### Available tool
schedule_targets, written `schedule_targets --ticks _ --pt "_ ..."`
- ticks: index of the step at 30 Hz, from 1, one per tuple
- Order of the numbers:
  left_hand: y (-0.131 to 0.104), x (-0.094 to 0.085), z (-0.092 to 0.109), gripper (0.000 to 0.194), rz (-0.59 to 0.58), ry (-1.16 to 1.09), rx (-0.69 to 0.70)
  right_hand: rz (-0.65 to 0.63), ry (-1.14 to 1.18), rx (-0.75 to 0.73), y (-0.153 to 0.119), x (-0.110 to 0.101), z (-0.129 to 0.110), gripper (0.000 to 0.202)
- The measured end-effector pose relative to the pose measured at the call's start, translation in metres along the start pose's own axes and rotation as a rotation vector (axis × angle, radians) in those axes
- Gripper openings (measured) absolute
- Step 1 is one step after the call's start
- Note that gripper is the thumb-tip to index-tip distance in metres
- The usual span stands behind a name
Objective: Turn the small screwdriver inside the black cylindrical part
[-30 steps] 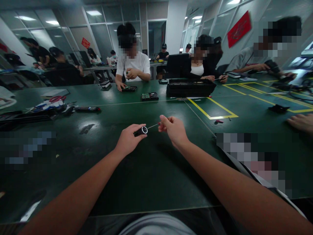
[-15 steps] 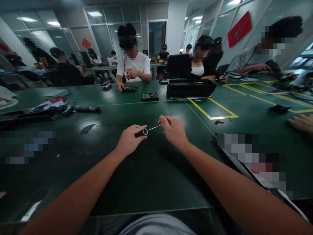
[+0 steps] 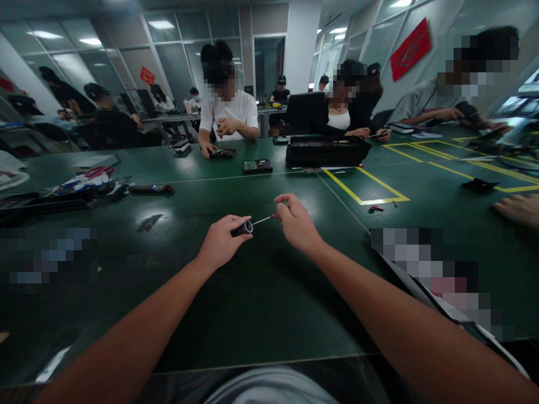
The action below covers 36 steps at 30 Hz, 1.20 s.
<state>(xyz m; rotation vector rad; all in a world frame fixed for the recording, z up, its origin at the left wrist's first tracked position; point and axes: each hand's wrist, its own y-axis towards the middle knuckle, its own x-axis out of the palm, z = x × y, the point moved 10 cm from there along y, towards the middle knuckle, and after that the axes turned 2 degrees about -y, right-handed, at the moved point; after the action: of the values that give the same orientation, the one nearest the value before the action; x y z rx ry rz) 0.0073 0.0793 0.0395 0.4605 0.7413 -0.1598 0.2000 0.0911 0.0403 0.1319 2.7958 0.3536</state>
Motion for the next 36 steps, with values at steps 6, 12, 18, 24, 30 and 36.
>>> schedule_targets --ticks 6,12,18,24,30,36 --pt "0.001 -0.003 0.000 0.045 0.031 0.010 0.002 -0.044 0.155 -0.055 0.001 0.006 -0.002 0.007" --pt "0.000 -0.001 0.000 0.044 0.009 0.010 -0.003 -0.001 -0.026 -0.008 0.002 0.000 0.000 0.023" --pt "0.000 -0.001 0.002 0.045 0.004 0.015 0.005 -0.012 0.283 0.001 0.003 0.008 0.006 0.014" --pt "0.001 -0.003 0.012 0.045 0.041 0.062 0.060 0.122 0.519 0.299 0.005 0.002 0.046 0.027" --pt "0.002 0.007 0.003 0.046 -0.045 0.045 0.002 0.191 0.410 0.159 0.004 -0.005 0.032 0.025" --pt "0.000 0.003 0.001 0.048 -0.005 0.030 -0.048 0.285 0.321 0.076 0.003 -0.019 0.024 0.024"
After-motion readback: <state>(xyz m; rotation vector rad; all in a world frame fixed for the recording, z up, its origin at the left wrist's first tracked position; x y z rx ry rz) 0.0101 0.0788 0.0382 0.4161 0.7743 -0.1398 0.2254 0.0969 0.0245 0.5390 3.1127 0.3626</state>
